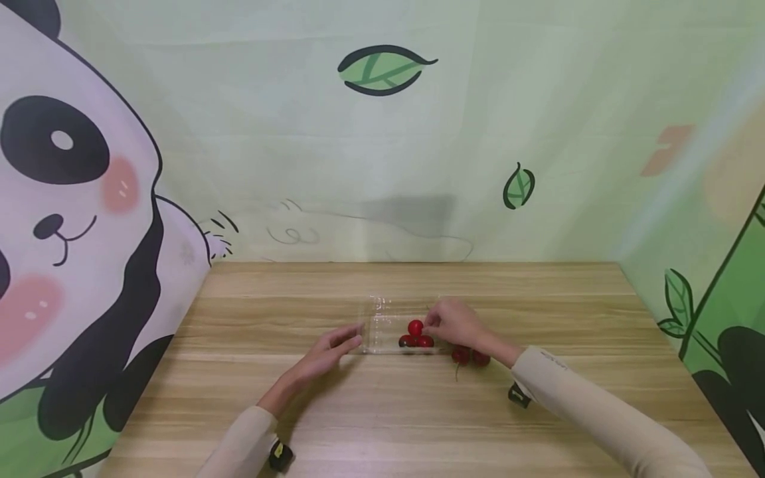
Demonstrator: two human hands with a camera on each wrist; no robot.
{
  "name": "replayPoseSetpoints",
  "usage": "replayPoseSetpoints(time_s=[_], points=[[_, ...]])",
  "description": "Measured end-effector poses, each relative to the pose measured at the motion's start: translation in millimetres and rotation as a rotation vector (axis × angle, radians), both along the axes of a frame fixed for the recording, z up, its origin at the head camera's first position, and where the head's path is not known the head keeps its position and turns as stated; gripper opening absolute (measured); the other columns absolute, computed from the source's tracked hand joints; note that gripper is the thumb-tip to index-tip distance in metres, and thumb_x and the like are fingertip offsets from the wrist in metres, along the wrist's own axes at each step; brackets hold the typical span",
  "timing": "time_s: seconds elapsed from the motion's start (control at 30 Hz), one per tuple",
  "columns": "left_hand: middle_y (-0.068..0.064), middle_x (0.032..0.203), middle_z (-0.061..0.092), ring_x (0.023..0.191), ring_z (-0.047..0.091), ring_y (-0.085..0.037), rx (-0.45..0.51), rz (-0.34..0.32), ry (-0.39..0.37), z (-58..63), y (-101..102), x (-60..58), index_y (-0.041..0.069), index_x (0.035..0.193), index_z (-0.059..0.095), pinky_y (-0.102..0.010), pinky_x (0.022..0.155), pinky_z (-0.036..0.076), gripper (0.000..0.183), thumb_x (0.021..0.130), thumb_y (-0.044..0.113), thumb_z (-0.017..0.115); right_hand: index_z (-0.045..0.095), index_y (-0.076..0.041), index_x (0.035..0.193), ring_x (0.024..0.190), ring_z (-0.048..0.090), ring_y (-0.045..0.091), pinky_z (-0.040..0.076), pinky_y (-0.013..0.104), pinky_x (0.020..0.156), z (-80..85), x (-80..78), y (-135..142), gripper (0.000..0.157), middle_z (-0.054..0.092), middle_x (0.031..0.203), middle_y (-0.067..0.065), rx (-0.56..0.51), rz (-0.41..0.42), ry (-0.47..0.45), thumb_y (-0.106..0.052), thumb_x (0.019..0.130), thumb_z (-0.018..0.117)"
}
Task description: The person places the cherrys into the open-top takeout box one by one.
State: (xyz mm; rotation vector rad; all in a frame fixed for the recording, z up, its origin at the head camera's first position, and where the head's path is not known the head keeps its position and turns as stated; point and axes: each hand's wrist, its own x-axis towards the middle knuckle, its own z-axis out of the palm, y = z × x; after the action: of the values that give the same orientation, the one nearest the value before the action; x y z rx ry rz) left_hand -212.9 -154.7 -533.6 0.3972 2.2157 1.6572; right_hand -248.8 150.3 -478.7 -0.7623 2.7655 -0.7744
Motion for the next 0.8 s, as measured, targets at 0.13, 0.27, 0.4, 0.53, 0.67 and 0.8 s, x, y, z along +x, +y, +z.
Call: replayPoseSetpoints(time_s=[0.13,0.27,0.4,0.53,0.67,0.8], points=[[-0.026,0.155,0.046,0.147,0.041,-0.041,-0.003,-0.002,0.012,0.2,0,-0.6,-0.007,0.151,0.043,-0.053,0.121,0.035,0.052,0.108,0.021,0.052,0.079,-0.010,0.084,0.056,0.050,0.004,0.042,0.017,0.053,3.4,1.4,1,0.009,0.069,0.069,-0.004,0.020,0.011,0.017,-0.013,0.091,0.076],[-0.026,0.156,0.045,0.147,0.040,-0.041,-0.008,-0.001,0.011,0.0,0,-0.8,-0.006,0.151,0.043,-0.054,0.121,0.035,0.053,0.107,0.021,0.053,0.079,-0.008,0.087,0.057,0.052,0.004,0.044,0.018,0.054,5.2,2.1,1,0.007,0.071,0.071,-0.002,0.003,0.011,-0.010,-0.012,0.092,0.076],[-0.026,0.156,0.044,0.147,0.040,-0.041,-0.016,0.001,0.010,-1.1,0,-0.5,-0.006,0.151,0.043,-0.054,0.121,0.034,0.054,0.107,0.023,0.053,0.079,-0.005,0.090,0.058,0.054,0.004,0.046,0.018,0.055,5.9,2.4,3,0.006,0.073,0.075,0.000,-0.033,0.010,-0.034,-0.011,0.091,0.075],[-0.024,0.157,0.044,0.148,0.039,-0.040,-0.013,0.002,0.005,-3.2,-1,-0.4,-0.004,0.152,0.042,-0.054,0.122,0.032,0.054,0.107,0.024,0.053,0.078,-0.006,0.091,0.061,0.056,0.006,0.048,0.019,0.057,7.6,3.8,7,0.007,0.074,0.079,0.002,-0.060,-0.002,-0.036,-0.011,0.093,0.074],[-0.024,0.158,0.043,0.149,0.038,-0.040,-0.008,-0.005,0.002,-4.4,-2,-0.2,-0.004,0.152,0.042,-0.055,0.122,0.032,0.055,0.107,0.025,0.053,0.076,-0.006,0.095,0.067,0.064,0.013,0.051,0.021,0.058,11.3,6.9,13,0.008,0.075,0.085,0.006,-0.105,-0.041,-0.081,-0.013,0.095,0.072],[-0.024,0.158,0.043,0.148,0.038,-0.041,-0.011,-0.008,0.000,-4.0,-3,-0.5,-0.004,0.153,0.041,-0.055,0.122,0.033,0.055,0.108,0.026,0.053,0.076,-0.003,0.099,0.067,0.065,0.015,0.052,0.021,0.057,14.4,8.4,20,0.012,0.076,0.091,0.012,-0.141,-0.050,-0.096,-0.012,0.097,0.068]])
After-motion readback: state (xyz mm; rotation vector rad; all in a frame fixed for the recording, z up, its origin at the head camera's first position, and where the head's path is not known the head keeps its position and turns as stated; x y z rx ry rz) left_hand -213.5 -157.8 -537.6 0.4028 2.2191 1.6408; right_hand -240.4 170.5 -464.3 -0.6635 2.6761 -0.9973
